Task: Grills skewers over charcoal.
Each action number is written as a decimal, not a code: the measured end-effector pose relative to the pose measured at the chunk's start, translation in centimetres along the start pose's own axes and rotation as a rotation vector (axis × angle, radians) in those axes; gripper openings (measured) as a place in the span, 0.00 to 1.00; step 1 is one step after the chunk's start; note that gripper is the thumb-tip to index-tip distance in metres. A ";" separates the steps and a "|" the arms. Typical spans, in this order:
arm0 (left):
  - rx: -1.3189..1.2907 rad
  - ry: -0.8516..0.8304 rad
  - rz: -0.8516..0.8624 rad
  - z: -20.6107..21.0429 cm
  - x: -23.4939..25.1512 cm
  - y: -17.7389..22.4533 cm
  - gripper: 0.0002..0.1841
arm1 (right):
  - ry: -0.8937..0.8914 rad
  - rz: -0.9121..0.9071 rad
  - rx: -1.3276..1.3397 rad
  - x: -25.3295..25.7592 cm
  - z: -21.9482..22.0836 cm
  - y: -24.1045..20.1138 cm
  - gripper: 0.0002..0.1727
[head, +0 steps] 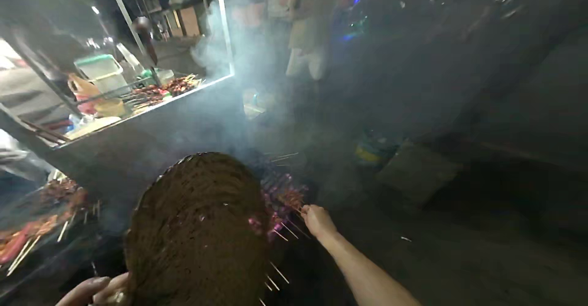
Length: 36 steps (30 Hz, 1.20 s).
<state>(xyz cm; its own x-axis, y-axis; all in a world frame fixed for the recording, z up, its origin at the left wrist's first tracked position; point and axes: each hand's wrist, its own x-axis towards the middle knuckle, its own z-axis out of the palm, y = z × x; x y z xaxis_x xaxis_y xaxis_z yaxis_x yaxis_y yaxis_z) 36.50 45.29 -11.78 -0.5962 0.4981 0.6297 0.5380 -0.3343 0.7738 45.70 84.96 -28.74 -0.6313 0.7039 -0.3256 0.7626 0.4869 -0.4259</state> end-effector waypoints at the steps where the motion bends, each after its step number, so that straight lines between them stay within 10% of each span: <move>1: 0.055 0.013 0.021 -0.3 0.2 0.0 0.21 | 0.032 -0.018 0.045 -0.2 -0.5 -0.4 0.17; 10: 0.089 -0.003 0.081 0.7 0.7 -1.3 0.17 | -0.287 -0.135 -0.034 -4.7 6.4 -4.5 0.18; 36: 0.039 -0.026 -0.048 0.1 -0.8 -4.6 0.18 | -0.090 0.006 -0.006 2.2 1.8 1.8 0.19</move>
<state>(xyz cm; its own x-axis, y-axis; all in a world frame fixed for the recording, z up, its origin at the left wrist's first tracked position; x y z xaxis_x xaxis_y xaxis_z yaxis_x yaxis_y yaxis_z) 34.56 46.48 -15.87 -0.6069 0.5334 0.5892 0.5318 -0.2784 0.7998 45.44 86.48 -31.75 -0.6367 0.6575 -0.4028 0.7670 0.4864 -0.4185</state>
